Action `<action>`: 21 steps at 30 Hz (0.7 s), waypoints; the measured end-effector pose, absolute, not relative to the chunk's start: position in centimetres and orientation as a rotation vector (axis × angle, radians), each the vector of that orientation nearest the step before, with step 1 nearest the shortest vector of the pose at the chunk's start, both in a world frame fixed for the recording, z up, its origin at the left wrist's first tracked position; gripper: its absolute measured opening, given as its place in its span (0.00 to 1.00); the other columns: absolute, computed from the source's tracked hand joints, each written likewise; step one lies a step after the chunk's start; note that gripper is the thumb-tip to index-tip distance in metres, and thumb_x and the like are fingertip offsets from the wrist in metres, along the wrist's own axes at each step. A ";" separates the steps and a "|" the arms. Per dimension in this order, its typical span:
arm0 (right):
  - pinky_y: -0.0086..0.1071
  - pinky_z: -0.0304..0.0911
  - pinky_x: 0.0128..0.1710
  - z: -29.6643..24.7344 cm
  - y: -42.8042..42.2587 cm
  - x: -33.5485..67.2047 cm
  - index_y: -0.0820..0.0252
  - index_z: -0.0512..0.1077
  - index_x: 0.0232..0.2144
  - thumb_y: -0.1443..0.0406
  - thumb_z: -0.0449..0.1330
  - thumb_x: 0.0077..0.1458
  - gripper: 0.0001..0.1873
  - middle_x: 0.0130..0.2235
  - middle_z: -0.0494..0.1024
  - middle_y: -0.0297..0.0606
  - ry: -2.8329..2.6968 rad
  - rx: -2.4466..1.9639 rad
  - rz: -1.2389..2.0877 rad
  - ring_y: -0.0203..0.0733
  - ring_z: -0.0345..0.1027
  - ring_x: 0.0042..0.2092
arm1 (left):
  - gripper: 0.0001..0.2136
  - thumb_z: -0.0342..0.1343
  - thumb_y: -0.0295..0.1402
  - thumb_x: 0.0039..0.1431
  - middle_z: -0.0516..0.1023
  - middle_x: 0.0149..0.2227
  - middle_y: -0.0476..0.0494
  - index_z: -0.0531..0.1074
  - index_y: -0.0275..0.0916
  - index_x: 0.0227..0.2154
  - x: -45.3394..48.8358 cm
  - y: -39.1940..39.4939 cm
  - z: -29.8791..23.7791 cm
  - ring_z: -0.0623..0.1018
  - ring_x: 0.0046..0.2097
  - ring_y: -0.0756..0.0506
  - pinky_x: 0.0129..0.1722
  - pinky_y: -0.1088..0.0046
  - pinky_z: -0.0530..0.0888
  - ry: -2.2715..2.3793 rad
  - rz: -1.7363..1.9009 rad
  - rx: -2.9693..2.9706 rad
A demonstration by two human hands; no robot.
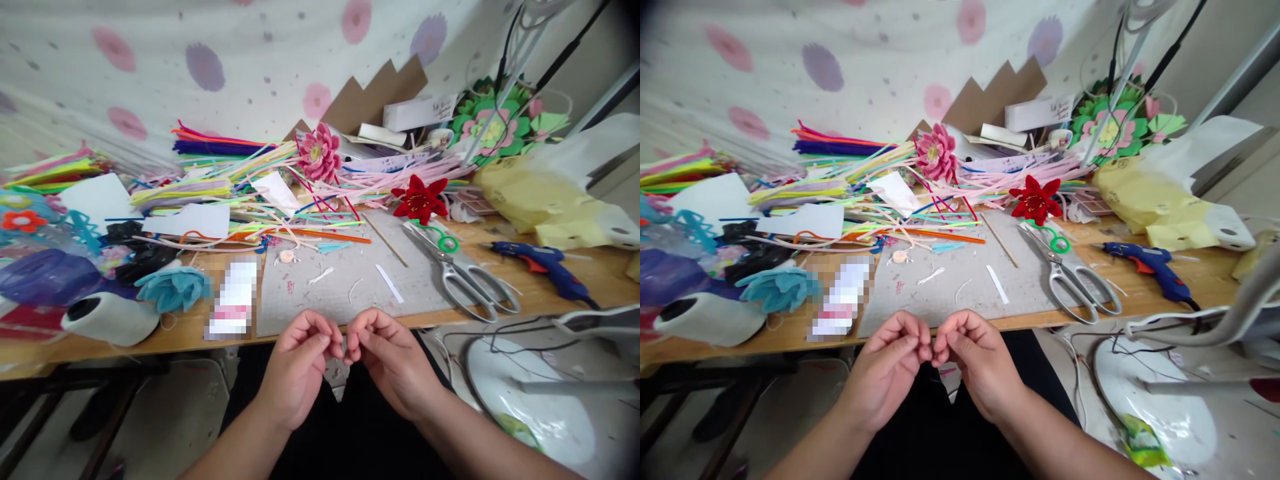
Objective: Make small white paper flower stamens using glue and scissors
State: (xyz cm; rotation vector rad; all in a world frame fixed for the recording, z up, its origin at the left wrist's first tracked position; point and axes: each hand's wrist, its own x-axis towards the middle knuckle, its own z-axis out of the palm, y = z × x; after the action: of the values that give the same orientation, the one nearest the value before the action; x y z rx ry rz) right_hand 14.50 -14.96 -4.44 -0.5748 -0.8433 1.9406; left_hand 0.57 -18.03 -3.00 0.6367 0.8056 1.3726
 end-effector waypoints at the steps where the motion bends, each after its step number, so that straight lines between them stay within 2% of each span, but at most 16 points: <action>1: 0.27 0.64 0.31 -4.6 -15.0 14.5 0.61 0.71 0.29 0.65 0.62 0.55 0.05 0.28 0.72 0.32 -0.903 -0.579 1.902 0.32 0.67 0.29 | 0.02 0.57 0.25 0.53 0.74 0.28 0.49 0.70 0.36 0.28 0.6 -18.1 -3.1 0.73 0.30 0.51 0.33 0.71 0.69 0.826 1.357 0.672; 4: 0.27 0.66 0.31 -5.0 -15.3 14.6 0.57 0.74 0.35 0.67 0.62 0.55 0.04 0.33 0.71 0.33 -1.232 -0.633 1.640 0.33 0.68 0.31 | 0.04 0.60 0.28 0.52 0.75 0.25 0.48 0.71 0.35 0.27 0.7 -18.5 -3.8 0.73 0.28 0.52 0.31 0.74 0.68 0.900 1.293 0.741; 8: 0.29 0.69 0.38 -5.2 -15.1 15.1 0.51 0.76 0.41 0.71 0.59 0.55 0.13 0.38 0.74 0.37 -1.692 -0.650 1.119 0.38 0.71 0.40 | 0.10 0.64 0.34 0.49 0.71 0.17 0.51 0.69 0.34 0.24 0.9 -18.8 -4.7 0.67 0.19 0.55 0.20 0.80 0.63 0.867 1.245 0.598; 10: 0.28 0.69 0.37 -5.1 -14.9 15.3 0.50 0.74 0.45 0.73 0.59 0.55 0.18 0.38 0.74 0.38 -1.811 -0.585 0.958 0.38 0.72 0.39 | 0.12 0.65 0.35 0.46 0.69 0.14 0.53 0.69 0.34 0.24 1.0 -18.7 -4.9 0.65 0.16 0.56 0.18 0.82 0.60 0.805 1.239 0.508; 14: 0.26 0.71 0.32 -5.2 -14.4 15.6 0.49 0.74 0.47 0.74 0.59 0.53 0.20 0.35 0.74 0.37 -1.904 -0.518 0.802 0.37 0.73 0.35 | 0.13 0.67 0.36 0.45 0.71 0.13 0.51 0.68 0.34 0.22 0.9 -18.5 -5.5 0.66 0.14 0.56 0.15 0.84 0.60 0.714 1.233 0.455; 21: 0.26 0.72 0.28 -6.5 -14.0 16.1 0.46 0.72 0.50 0.74 0.62 0.50 0.26 0.33 0.77 0.38 -2.000 -0.533 0.760 0.40 0.74 0.32 | 0.15 0.65 0.41 0.48 0.76 0.17 0.47 0.71 0.33 0.26 0.7 -18.1 -7.7 0.70 0.15 0.55 0.12 0.84 0.63 0.656 1.238 0.562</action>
State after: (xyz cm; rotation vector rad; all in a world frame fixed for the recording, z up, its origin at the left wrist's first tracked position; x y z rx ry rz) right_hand 16.15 -14.00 -6.51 -0.5335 -2.0001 0.7596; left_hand 0.69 -18.13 -7.68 0.5616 0.6558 1.2379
